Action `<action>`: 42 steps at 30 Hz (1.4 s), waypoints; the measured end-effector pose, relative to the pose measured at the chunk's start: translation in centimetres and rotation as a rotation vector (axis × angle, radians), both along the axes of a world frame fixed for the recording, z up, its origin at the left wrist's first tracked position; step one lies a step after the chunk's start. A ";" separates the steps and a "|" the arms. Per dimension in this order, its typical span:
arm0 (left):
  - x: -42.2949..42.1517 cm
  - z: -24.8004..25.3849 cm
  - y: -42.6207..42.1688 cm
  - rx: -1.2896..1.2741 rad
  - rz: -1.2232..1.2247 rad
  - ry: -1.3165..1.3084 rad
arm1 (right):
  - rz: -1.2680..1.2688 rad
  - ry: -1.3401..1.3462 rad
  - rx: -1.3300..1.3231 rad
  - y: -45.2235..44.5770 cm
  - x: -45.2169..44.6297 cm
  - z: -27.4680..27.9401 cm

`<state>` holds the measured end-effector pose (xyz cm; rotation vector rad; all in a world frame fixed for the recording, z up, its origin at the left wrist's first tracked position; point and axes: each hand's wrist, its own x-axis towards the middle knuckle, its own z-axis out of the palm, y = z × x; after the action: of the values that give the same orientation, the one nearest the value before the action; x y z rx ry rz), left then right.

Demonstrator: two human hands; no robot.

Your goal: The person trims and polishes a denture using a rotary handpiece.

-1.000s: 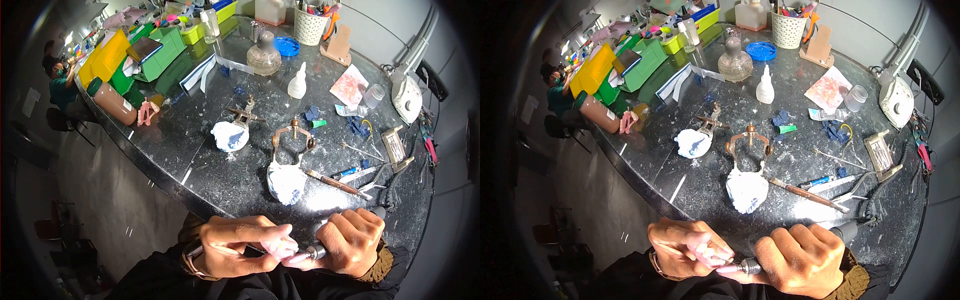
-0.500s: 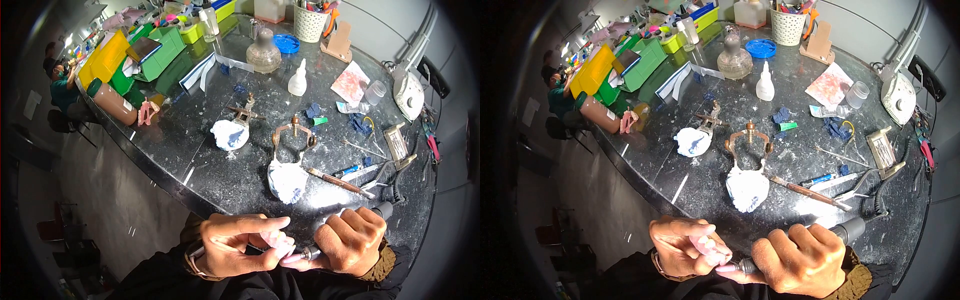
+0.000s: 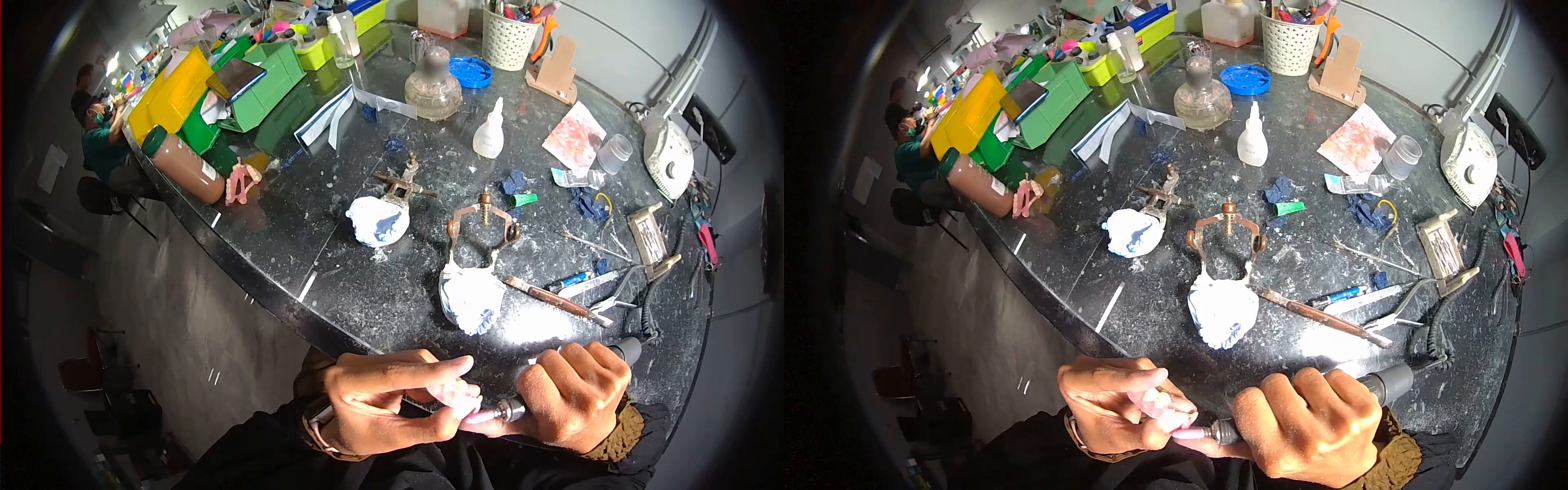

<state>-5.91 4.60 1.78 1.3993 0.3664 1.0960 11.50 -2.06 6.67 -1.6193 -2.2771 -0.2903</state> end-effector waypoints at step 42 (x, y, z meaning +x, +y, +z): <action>-0.1 0.3 -0.5 -0.408 -0.176 0.003 | 0.017 -0.006 0.023 -0.1 0.5 0.2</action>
<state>-6.01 4.06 2.05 1.0487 0.4325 0.8201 11.97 -2.12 6.90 -1.5890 -2.2822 -0.3166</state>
